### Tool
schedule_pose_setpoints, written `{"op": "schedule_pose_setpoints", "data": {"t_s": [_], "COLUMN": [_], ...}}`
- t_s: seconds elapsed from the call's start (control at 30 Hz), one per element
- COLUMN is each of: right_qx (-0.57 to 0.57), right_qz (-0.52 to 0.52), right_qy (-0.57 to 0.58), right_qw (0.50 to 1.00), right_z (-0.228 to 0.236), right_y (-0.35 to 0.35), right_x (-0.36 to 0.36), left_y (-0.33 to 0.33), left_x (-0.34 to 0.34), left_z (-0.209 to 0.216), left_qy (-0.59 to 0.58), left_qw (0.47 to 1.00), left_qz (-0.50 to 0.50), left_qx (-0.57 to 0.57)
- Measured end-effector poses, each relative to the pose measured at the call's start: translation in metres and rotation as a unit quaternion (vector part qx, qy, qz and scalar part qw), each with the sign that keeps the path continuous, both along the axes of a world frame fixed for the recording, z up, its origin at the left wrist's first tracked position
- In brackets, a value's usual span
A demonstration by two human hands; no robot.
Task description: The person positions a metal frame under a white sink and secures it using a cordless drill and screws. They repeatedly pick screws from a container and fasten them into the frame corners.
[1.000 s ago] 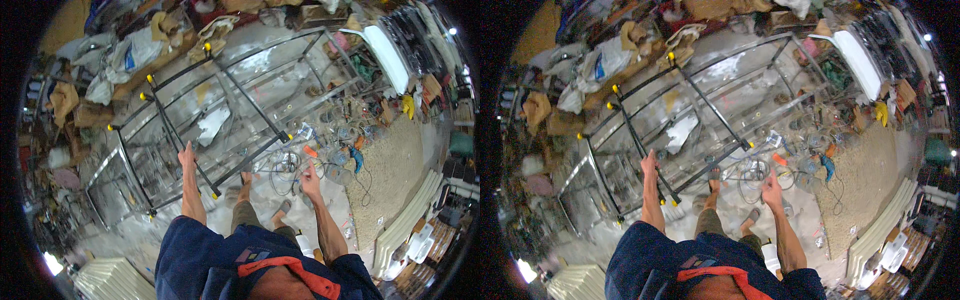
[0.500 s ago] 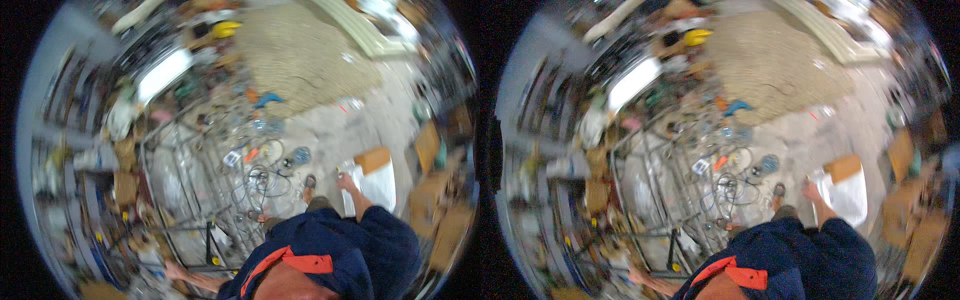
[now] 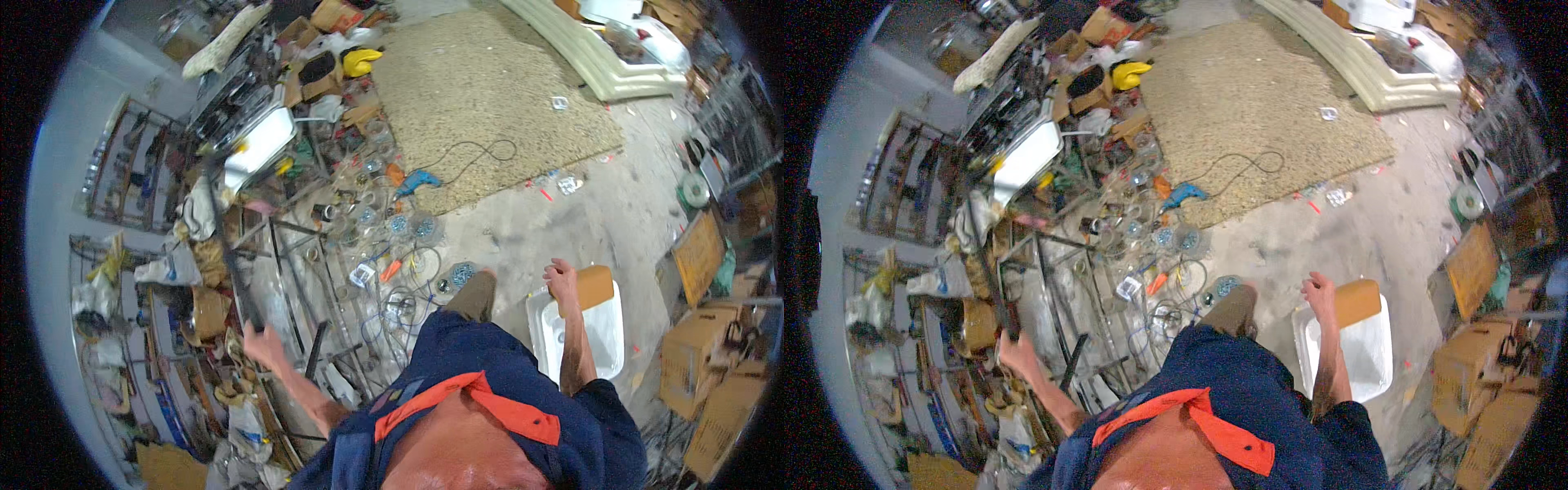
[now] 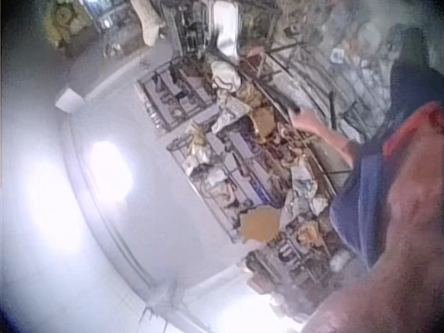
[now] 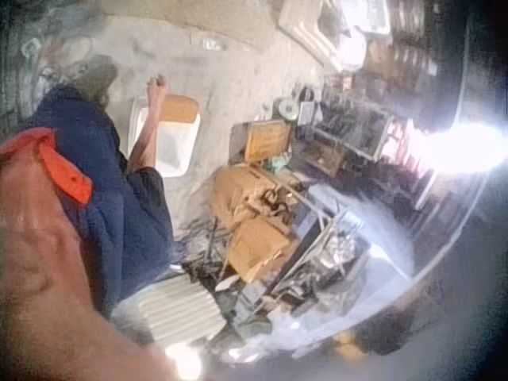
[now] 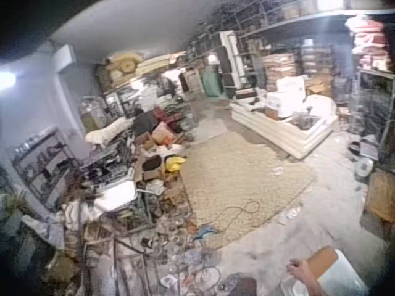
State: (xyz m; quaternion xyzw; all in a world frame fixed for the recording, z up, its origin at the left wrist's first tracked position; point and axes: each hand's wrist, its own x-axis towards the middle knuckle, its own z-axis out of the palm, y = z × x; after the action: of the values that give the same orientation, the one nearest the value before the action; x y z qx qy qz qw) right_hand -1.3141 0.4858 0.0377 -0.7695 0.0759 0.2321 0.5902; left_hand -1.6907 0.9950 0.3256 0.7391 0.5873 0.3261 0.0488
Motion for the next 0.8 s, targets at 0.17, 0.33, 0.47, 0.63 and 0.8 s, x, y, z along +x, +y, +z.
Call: {"op": "schedule_pose_setpoints", "data": {"t_s": [0.17,0.33,0.47,0.63,0.8], "right_qx": [0.005,-0.023,-0.031,-0.072,-0.238], "right_qz": [0.155,0.193,0.159,0.252,0.295], "right_qy": [-0.132,-0.125,-0.284,-0.546,-0.642], "right_qw": [0.979,0.973,0.945,0.795,0.667], "right_z": [0.051,0.134,0.172,0.272,0.283], "right_y": [0.055,0.065,0.106,0.212,0.275], "right_x": [0.066,0.171,0.289,0.443,0.628], "left_y": [0.016,0.000,-0.026,-0.019,-0.004], "left_x": [0.152,0.366,0.531,0.685,0.828], "left_z": [-0.058,-0.103,-0.108,-0.102,-0.043], "left_qy": [-0.006,-0.025,-0.011,-0.011,0.045], "left_qw": [0.991,0.947,0.908,0.849,0.817], "left_qz": [-0.128,-0.294,-0.379,-0.464,-0.545], "left_qx": [-0.034,-0.131,-0.176,-0.251,-0.181]}}
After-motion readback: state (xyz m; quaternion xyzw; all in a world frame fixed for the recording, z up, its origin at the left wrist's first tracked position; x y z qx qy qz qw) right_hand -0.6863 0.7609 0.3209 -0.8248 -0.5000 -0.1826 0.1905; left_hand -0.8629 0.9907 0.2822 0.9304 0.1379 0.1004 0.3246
